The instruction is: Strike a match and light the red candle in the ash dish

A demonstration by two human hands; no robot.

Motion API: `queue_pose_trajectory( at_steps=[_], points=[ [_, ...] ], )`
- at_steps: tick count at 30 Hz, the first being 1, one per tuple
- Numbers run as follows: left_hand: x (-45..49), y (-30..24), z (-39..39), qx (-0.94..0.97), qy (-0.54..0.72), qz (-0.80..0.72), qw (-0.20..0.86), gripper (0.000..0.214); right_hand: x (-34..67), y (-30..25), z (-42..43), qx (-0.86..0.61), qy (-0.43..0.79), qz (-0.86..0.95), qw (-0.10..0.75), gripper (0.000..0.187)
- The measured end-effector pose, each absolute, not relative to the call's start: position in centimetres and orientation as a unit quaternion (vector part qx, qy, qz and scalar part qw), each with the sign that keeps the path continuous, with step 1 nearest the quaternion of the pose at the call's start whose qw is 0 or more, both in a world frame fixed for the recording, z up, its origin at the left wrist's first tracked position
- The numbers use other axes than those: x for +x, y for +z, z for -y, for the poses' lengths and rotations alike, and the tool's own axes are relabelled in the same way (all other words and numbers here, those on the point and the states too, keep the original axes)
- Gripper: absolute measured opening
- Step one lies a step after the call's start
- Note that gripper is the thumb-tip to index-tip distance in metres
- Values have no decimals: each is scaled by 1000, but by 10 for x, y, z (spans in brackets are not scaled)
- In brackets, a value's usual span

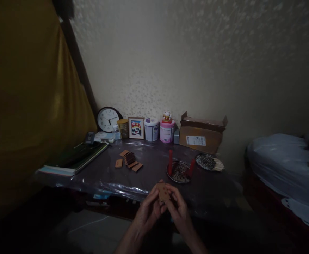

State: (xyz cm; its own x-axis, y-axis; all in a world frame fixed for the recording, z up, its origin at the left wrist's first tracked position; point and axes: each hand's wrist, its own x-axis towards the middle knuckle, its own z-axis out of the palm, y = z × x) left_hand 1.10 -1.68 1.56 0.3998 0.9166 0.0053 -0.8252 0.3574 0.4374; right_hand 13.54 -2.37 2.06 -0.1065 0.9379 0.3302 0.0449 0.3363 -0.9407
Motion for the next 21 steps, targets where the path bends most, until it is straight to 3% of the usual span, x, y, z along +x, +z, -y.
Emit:
queue_pose_trajectory(
  at_steps=[15, 21],
  points=[
    [16, 14, 19, 185, 527, -135, 818, 37, 131, 15, 25, -446, 390, 590, 548, 27],
    [13, 11, 16, 199, 529, -137, 814, 36, 144, 29, 22, -412, 470, 608, 490, 36]
  ],
)
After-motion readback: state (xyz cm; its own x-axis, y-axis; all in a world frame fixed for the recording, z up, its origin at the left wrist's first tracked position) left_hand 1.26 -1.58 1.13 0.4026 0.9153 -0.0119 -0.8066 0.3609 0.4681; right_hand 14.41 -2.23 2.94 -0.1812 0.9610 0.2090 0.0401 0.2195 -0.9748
